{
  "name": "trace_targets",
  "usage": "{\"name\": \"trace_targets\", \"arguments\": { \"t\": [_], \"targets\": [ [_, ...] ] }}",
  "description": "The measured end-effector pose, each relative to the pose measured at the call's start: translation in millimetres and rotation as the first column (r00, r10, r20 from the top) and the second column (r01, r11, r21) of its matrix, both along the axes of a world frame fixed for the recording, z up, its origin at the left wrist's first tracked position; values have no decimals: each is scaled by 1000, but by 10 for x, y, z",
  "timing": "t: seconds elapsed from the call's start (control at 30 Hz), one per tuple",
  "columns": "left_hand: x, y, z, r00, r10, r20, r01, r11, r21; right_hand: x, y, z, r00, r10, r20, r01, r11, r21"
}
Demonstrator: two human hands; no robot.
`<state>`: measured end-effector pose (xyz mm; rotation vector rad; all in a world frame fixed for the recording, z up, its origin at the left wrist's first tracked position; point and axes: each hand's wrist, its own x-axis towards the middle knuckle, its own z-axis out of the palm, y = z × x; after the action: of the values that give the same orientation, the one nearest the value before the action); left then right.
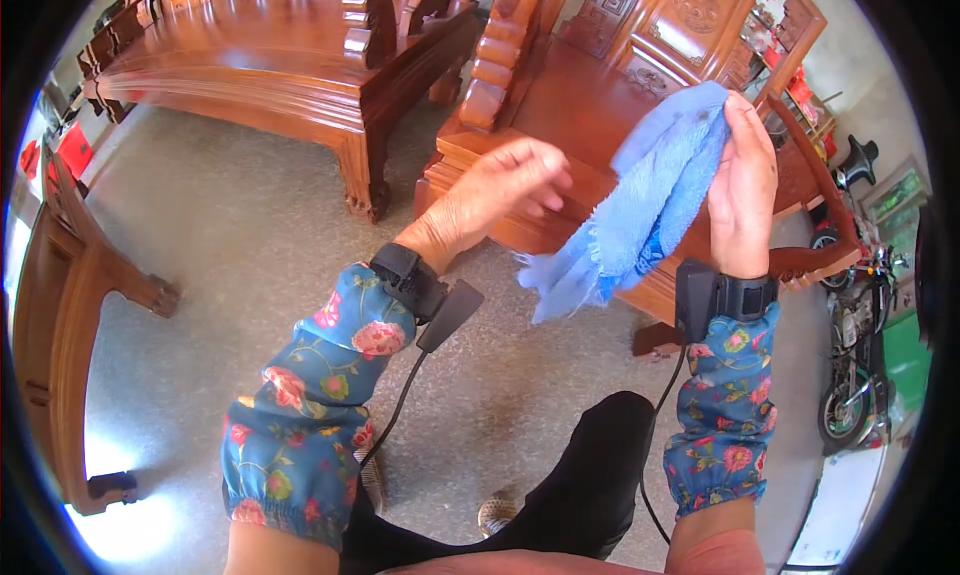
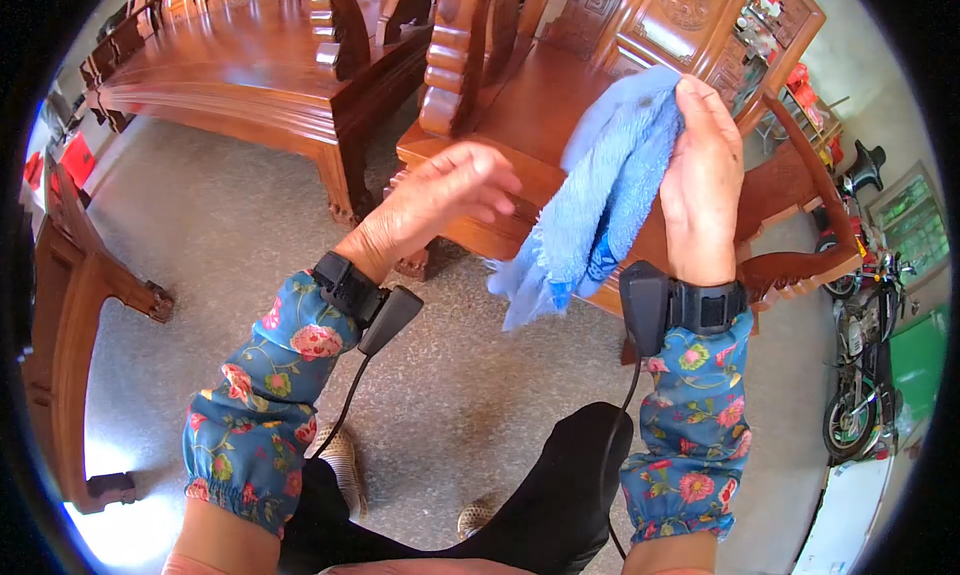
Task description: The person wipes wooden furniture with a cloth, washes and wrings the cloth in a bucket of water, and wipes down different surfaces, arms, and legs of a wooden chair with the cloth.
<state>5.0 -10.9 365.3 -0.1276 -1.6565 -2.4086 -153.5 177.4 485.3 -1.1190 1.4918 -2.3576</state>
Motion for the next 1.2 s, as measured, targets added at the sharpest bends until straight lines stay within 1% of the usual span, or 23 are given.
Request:
{"name": "trace_targets", "arguments": {
  "t": [0.03, 0.07, 0.13, 0.17, 0.2, 0.33, 0.37, 0.4, 0.47, 0.53, 0.6, 0.67, 0.73, 0.77, 0.83, 0.87, 0.9, 0.93, 0.97, 1.0, 1.07, 1.13, 1.2],
  "targets": [
    [-6, 23, -24, 989, -129, -70, 117, 982, -151, -38, 17, 60, 999, -14, 40, 14, 1000, -14],
    [-10, 120, -43, 967, -250, -38, 242, 958, -156, -37, 53, 122, 999, -24, 33, 24, 1000, -13],
    [-66, 350, -101, 949, -309, -58, 270, 896, -352, -28, 117, 218, 999, -33, -6, 33, 999, 23],
    [-29, 469, -86, 936, -346, -70, 332, 929, -163, -73, 142, 241, 995, -99, 2, 99, 995, -3],
    [-45, 493, -120, 945, -323, -53, 304, 925, -229, -136, 210, 265, 995, -101, -2, 101, 995, -2],
    [-172, 426, -202, 973, -232, 23, 232, 961, -152, -215, 491, 279, 982, -190, 1, 190, 980, -50],
    [-173, 359, -201, 977, -213, 19, 214, 967, -140, -255, 618, 242, 969, -235, -73, 235, 972, -7],
    [-134, 291, -127, 972, -229, 51, 231, 971, -53, -295, 760, 199, 950, -276, -148, 284, 958, 30],
    [-138, 182, -91, 946, -324, 4, 315, 920, 235, -372, 1035, -57, 950, -291, -111, 302, 948, 99],
    [-95, 149, -22, 955, -298, -9, 295, 941, 167, -351, 1244, -435, 970, -187, -157, 234, 896, 376],
    [-57, 252, 26, 936, -345, 61, 317, 908, 273, -145, 1300, -667, 981, -143, -133, 195, 639, 745],
    [-43, 338, 49, 907, -407, 110, 369, 892, 260, 253, 967, -845, 928, 27, -371, 223, 757, 614],
    [-31, 408, 28, 877, -449, 172, 397, 877, 270, 481, 634, -923, 972, 135, -193, -19, 861, 508],
    [-35, 387, 9, 876, -448, 178, 395, 878, 270, 527, 503, -1014, 971, 230, -71, -168, 858, 486],
    [-22, 247, -30, 833, -528, 163, 495, 844, 208, 598, 285, -1233, 908, 374, 188, -418, 833, 362],
    [18, 135, -40, 839, -515, 173, 481, 853, 204, 563, 261, -1275, 901, 389, 191, -433, 830, 352],
    [80, -5, -37, 802, -545, 243, 534, 838, 116, 530, 226, -1259, 902, 388, 188, -429, 769, 474],
    [156, -135, -30, 761, -566, 318, 587, 809, 33, 526, 151, -1259, 903, 389, 181, -417, 695, 586],
    [256, -226, -21, 753, -488, 441, 593, 793, -135, 575, 121, -1241, 933, 343, 112, -341, 735, 586],
    [386, -315, 32, 793, -305, 527, 539, 755, -374, 645, 57, -1204, 928, 353, 119, -353, 735, 579],
    [500, -476, -32, 717, -321, 619, 665, 581, -470, 753, -53, -1153, 904, 427, -38, -316, 724, 614],
    [607, -628, -52, 701, -325, 635, 691, 529, -492, 828, -165, -1104, 904, 422, -66, -313, 759, 571],
    [698, -759, -71, 687, -334, 646, 715, 469, -518, 776, -256, -1060, 947, 283, -150, -183, 863, 471]
  ]
}}
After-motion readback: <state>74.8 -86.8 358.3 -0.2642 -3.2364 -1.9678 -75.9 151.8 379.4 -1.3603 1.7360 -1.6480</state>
